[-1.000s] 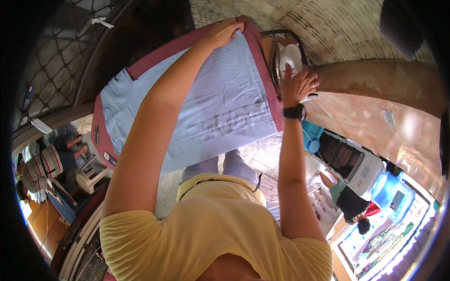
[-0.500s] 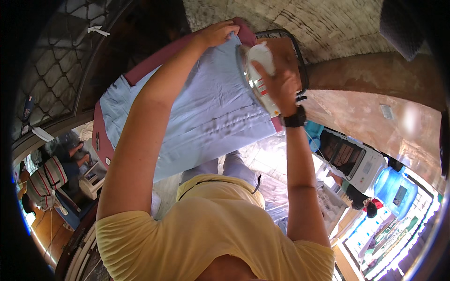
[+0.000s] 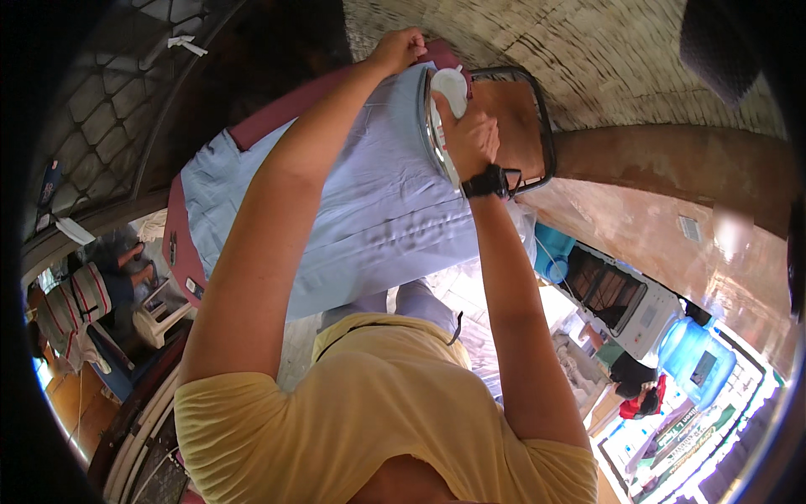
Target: The person is ironing a blue shirt on an ironing board using an iron, pressing the collar and the front of the garment.
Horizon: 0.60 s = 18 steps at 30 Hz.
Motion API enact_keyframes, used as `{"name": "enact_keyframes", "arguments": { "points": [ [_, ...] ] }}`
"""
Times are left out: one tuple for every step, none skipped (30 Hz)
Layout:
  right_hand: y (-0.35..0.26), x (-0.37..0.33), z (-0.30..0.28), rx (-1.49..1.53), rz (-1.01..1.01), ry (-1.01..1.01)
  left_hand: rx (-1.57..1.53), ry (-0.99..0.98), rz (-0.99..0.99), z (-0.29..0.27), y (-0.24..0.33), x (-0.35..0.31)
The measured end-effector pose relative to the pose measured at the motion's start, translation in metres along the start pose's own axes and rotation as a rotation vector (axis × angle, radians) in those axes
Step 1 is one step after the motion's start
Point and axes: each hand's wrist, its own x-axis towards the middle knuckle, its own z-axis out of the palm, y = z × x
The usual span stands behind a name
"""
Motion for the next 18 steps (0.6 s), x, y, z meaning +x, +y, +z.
{"name": "enact_keyframes", "arguments": {
  "points": [
    [-0.006,0.009,0.002,-0.008,-0.004,-0.004,-0.011,0.062,-0.008,-0.005,-0.013,-0.002],
    [-0.005,0.016,0.011,-0.072,0.006,0.005,-0.021,0.121,-0.012,-0.011,-0.022,-0.004],
    [-0.005,0.016,0.010,-0.039,-0.014,0.001,0.065,0.128,-0.035,-0.022,-0.021,-0.010],
    [-0.004,0.016,0.008,-0.006,-0.034,-0.003,0.150,0.134,-0.059,-0.033,-0.021,-0.020],
    [-0.005,0.018,0.006,0.032,-0.061,-0.007,0.240,0.147,-0.084,-0.047,-0.020,-0.030],
    [-0.005,0.021,0.004,0.037,-0.056,-0.044,0.217,0.068,-0.107,-0.058,-0.025,-0.042],
    [-0.006,0.024,0.002,0.041,-0.049,-0.081,0.193,-0.011,-0.130,-0.067,-0.029,-0.056],
    [-0.006,0.023,0.002,0.044,-0.040,-0.121,0.167,-0.093,-0.155,-0.070,-0.027,-0.070],
    [-0.007,0.025,0.004,0.022,-0.029,-0.115,0.202,-0.099,-0.219,-0.070,-0.024,-0.079],
    [-0.008,0.028,0.008,-0.001,-0.017,-0.109,0.236,-0.107,-0.282,-0.068,-0.020,-0.088],
    [-0.012,0.032,0.010,-0.023,-0.009,-0.100,0.269,-0.110,-0.345,-0.068,-0.016,-0.094],
    [-0.011,0.031,0.006,0.003,-0.054,-0.106,0.269,0.025,-0.315,-0.065,-0.012,-0.103],
    [-0.011,0.033,0.005,-0.014,-0.061,-0.115,0.263,0.031,-0.332,-0.066,-0.009,-0.101],
    [-0.010,0.032,0.005,-0.033,-0.068,-0.132,0.255,0.036,-0.358,-0.064,-0.009,-0.104],
    [-0.009,0.031,0.005,-0.051,-0.074,-0.149,0.247,0.039,-0.383,-0.062,-0.008,-0.108],
    [-0.011,0.035,0.007,-0.004,-0.049,-0.119,0.245,0.060,-0.366,-0.060,-0.010,-0.111],
    [-0.015,0.035,0.004,0.067,-0.043,-0.140,0.247,0.081,-0.346,-0.059,-0.013,-0.111],
    [-0.020,0.034,0.000,0.139,-0.036,-0.162,0.249,0.102,-0.326,-0.059,-0.016,-0.113]
  ]
}}
